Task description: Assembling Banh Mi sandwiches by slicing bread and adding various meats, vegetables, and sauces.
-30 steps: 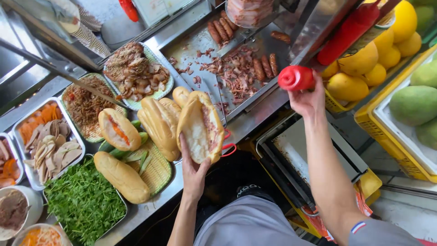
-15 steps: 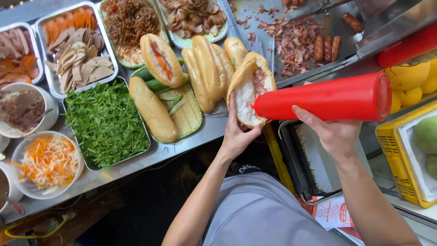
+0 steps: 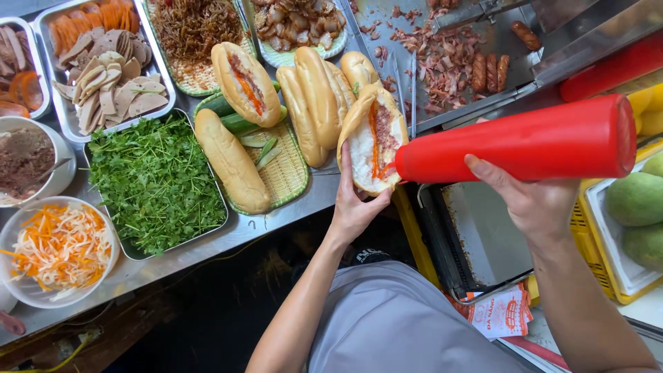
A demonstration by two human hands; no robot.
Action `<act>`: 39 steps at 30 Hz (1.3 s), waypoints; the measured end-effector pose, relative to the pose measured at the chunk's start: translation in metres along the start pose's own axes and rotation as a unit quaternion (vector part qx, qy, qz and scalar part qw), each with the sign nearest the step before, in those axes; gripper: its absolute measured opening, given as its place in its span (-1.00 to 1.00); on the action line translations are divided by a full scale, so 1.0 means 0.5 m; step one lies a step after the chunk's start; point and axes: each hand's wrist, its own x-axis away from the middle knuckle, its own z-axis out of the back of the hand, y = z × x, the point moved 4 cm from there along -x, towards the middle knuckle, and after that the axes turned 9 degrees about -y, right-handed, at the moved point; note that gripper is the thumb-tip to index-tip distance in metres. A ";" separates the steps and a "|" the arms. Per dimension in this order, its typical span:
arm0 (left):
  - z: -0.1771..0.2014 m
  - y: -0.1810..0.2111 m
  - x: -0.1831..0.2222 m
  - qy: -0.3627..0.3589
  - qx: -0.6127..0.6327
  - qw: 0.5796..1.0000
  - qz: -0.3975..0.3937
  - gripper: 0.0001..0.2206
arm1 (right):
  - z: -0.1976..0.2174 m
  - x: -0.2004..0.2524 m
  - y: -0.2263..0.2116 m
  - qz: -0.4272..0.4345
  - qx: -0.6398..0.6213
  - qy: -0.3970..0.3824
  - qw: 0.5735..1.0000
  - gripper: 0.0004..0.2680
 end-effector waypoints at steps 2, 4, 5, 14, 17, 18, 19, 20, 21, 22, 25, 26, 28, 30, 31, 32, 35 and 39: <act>-0.010 0.005 -0.004 -0.006 -0.003 1.000 0.005 0.08 | 0.012 -0.011 0.042 -0.010 0.016 0.013 1.000 -0.74; -0.029 0.015 -0.009 -0.016 -0.039 0.999 0.015 0.08 | 0.031 -0.037 0.108 0.010 -0.203 0.081 0.976 -0.69; -0.040 0.015 -0.012 -0.026 -0.040 0.999 0.017 0.08 | 0.039 -0.048 0.104 0.011 -0.201 0.092 0.975 -0.69; -0.096 0.027 -0.082 -0.056 -0.026 0.997 0.053 0.08 | 0.162 0.023 0.494 -0.306 -0.552 0.280 0.724 -0.50; -0.075 0.031 -0.104 -0.028 -0.025 0.998 0.041 0.08 | 0.215 0.021 0.641 -0.286 -0.629 0.323 0.647 -0.42; -0.064 0.036 -0.105 -0.012 -0.068 0.997 0.030 0.07 | 0.225 0.005 0.682 -0.255 -0.714 0.320 0.568 -0.42; -0.051 0.043 -0.103 0.004 -0.111 0.994 0.019 0.07 | 0.234 -0.012 0.720 -0.221 -0.789 0.312 0.480 -0.43; -0.053 0.049 -0.101 0.010 -0.117 0.993 0.017 0.07 | 0.246 -0.032 0.731 -0.224 -0.793 0.305 0.478 -0.43; -0.053 0.055 -0.097 0.022 -0.127 0.991 0.022 0.06 | 0.251 -0.047 0.742 -0.229 -0.824 0.347 0.385 -0.31; -0.047 0.066 -0.097 0.035 -0.139 0.989 0.023 0.06 | 0.249 -0.076 0.752 -0.233 -0.847 0.381 0.289 -0.14; -0.042 0.081 -0.096 0.075 -0.139 0.987 0.036 0.07 | 0.269 -0.100 0.860 -0.242 -0.863 0.334 0.290 -0.08; -0.046 0.085 -0.090 0.086 -0.145 0.985 0.033 0.07 | 0.250 -0.085 0.841 -0.250 -0.865 0.326 0.288 -0.08; -0.045 0.099 -0.079 0.128 -0.159 0.978 0.034 0.10 | 0.230 -0.057 0.811 -0.238 -0.769 0.385 0.451 -0.50; -0.042 0.116 -0.071 0.157 -0.167 0.973 0.018 0.10 | 0.104 -0.044 0.769 -0.303 -0.615 0.351 0.637 -0.53; -0.041 0.123 -0.065 0.174 -0.168 0.970 0.006 0.10 | 0.053 -0.035 0.742 -0.337 -0.418 0.309 0.785 -0.54; -0.037 0.126 -0.052 0.189 -0.172 0.967 0.002 0.10 | -0.006 -0.060 0.690 -0.339 -0.421 0.292 0.789 -0.54; -0.023 0.145 -0.014 0.234 -0.202 0.951 -0.027 0.10 | -0.133 -0.152 0.513 -0.205 -0.010 0.009 0.979 -0.42; 0.023 0.196 0.071 0.308 -0.265 0.912 -0.061 0.08 | -0.182 -0.201 0.511 -0.195 0.247 -0.130 0.940 -0.33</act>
